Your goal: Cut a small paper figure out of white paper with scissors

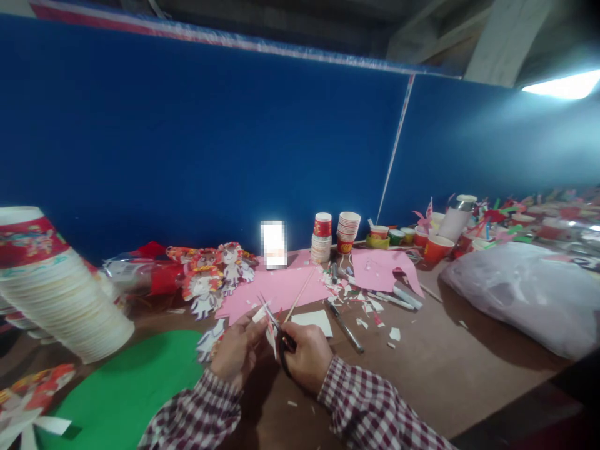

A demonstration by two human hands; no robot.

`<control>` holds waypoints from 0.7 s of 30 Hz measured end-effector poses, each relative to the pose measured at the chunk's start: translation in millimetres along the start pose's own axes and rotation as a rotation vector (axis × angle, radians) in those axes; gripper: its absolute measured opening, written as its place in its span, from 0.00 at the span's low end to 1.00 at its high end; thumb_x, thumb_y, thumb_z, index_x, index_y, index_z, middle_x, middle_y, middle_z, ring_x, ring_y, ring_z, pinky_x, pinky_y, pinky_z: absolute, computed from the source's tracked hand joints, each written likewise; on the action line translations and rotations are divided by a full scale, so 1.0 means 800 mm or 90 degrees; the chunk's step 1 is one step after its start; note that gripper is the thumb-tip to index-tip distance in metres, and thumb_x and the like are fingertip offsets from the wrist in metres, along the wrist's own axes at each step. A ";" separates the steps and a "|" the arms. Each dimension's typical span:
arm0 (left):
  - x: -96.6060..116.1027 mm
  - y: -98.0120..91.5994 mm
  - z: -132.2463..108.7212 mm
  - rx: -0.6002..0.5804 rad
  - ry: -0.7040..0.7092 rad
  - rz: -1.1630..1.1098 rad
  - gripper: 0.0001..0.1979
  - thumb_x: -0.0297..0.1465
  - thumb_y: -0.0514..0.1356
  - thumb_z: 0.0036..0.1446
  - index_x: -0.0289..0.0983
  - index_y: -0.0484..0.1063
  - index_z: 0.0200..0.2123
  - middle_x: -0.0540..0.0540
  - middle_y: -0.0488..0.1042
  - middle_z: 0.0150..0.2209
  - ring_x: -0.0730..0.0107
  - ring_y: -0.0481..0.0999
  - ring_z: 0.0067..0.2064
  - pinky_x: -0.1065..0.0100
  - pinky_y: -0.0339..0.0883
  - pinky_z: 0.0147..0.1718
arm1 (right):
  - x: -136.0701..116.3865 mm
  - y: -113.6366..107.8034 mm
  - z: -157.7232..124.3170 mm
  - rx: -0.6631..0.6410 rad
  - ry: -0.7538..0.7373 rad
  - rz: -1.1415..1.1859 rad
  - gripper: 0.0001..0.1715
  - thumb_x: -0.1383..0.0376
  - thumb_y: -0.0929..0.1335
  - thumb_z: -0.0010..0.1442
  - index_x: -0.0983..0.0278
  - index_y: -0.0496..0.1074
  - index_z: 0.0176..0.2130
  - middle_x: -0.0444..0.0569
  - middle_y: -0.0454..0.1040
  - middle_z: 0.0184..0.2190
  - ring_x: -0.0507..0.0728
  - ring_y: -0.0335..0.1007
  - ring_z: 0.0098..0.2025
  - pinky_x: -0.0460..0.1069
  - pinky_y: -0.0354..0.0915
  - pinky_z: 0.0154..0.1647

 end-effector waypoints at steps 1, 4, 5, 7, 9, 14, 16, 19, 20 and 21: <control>0.000 0.000 0.000 0.003 0.000 0.001 0.22 0.28 0.68 0.44 0.36 0.71 0.45 0.44 0.79 0.33 0.64 0.80 0.34 0.68 0.73 0.33 | 0.000 0.000 0.000 0.000 0.002 0.003 0.06 0.66 0.66 0.55 0.62 0.74 0.31 0.44 0.75 0.22 0.51 0.68 0.23 0.42 0.55 0.23; 0.000 0.000 0.001 0.013 -0.001 0.005 0.19 0.26 0.66 0.47 0.36 0.70 0.44 0.45 0.79 0.33 0.65 0.79 0.33 0.69 0.73 0.31 | -0.001 0.000 0.000 0.000 0.002 0.011 0.07 0.65 0.65 0.56 0.62 0.74 0.31 0.45 0.74 0.22 0.51 0.68 0.23 0.42 0.55 0.23; 0.000 0.000 0.002 0.013 0.000 0.005 0.19 0.25 0.66 0.47 0.36 0.70 0.44 0.45 0.79 0.32 0.66 0.79 0.32 0.69 0.73 0.31 | -0.001 0.000 0.000 0.001 0.001 0.014 0.07 0.65 0.65 0.56 0.63 0.74 0.31 0.45 0.74 0.22 0.52 0.68 0.23 0.42 0.55 0.23; -0.001 0.000 0.003 0.011 0.005 0.002 0.18 0.25 0.66 0.48 0.35 0.69 0.44 0.46 0.79 0.30 0.68 0.79 0.30 0.70 0.73 0.31 | -0.001 0.000 0.001 0.000 -0.001 0.021 0.07 0.66 0.65 0.55 0.63 0.74 0.31 0.45 0.74 0.22 0.52 0.69 0.24 0.43 0.55 0.24; -0.002 -0.001 0.005 0.015 0.021 -0.006 0.19 0.23 0.65 0.48 0.34 0.68 0.45 0.47 0.78 0.30 0.71 0.79 0.29 0.73 0.73 0.30 | 0.000 0.001 0.000 -0.003 0.002 0.023 0.07 0.66 0.65 0.55 0.63 0.74 0.31 0.45 0.74 0.22 0.52 0.69 0.24 0.43 0.55 0.24; 0.000 -0.002 0.001 0.060 0.044 -0.022 0.20 0.21 0.66 0.46 0.34 0.68 0.44 0.50 0.78 0.29 0.76 0.77 0.27 0.78 0.72 0.27 | 0.009 0.006 -0.001 -0.010 0.009 0.033 0.07 0.68 0.65 0.54 0.63 0.74 0.32 0.45 0.75 0.23 0.53 0.70 0.26 0.43 0.57 0.25; 0.002 -0.001 -0.001 0.071 0.054 -0.022 0.20 0.20 0.66 0.45 0.34 0.68 0.42 0.51 0.77 0.27 0.77 0.76 0.25 0.79 0.71 0.25 | 0.014 0.009 0.001 -0.009 0.012 0.057 0.07 0.70 0.65 0.54 0.63 0.74 0.31 0.46 0.75 0.24 0.54 0.71 0.28 0.43 0.58 0.26; 0.004 -0.002 -0.001 0.095 0.067 -0.013 0.20 0.21 0.67 0.42 0.34 0.68 0.41 0.52 0.75 0.25 0.76 0.75 0.23 0.78 0.69 0.21 | 0.023 0.011 0.004 0.014 0.053 0.122 0.08 0.72 0.64 0.53 0.65 0.74 0.30 0.45 0.74 0.23 0.53 0.70 0.27 0.43 0.58 0.25; 0.004 -0.004 0.000 0.101 0.068 -0.010 0.21 0.22 0.68 0.42 0.34 0.68 0.41 0.52 0.75 0.24 0.75 0.75 0.23 0.77 0.69 0.20 | 0.025 0.012 0.006 0.028 0.071 0.151 0.08 0.71 0.64 0.54 0.65 0.73 0.31 0.44 0.73 0.22 0.53 0.69 0.26 0.43 0.58 0.25; 0.004 -0.006 0.002 0.106 0.069 -0.006 0.21 0.24 0.68 0.41 0.34 0.68 0.40 0.51 0.75 0.24 0.74 0.75 0.22 0.75 0.69 0.20 | 0.027 0.011 0.007 0.043 0.086 0.180 0.07 0.70 0.64 0.55 0.65 0.73 0.32 0.44 0.72 0.21 0.52 0.68 0.24 0.43 0.58 0.24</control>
Point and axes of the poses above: each hand's wrist, its own z-axis towards the middle knuckle, its own y-axis out of the palm, x = y × z, the point moved 2 cm from there along z, towards the middle knuckle
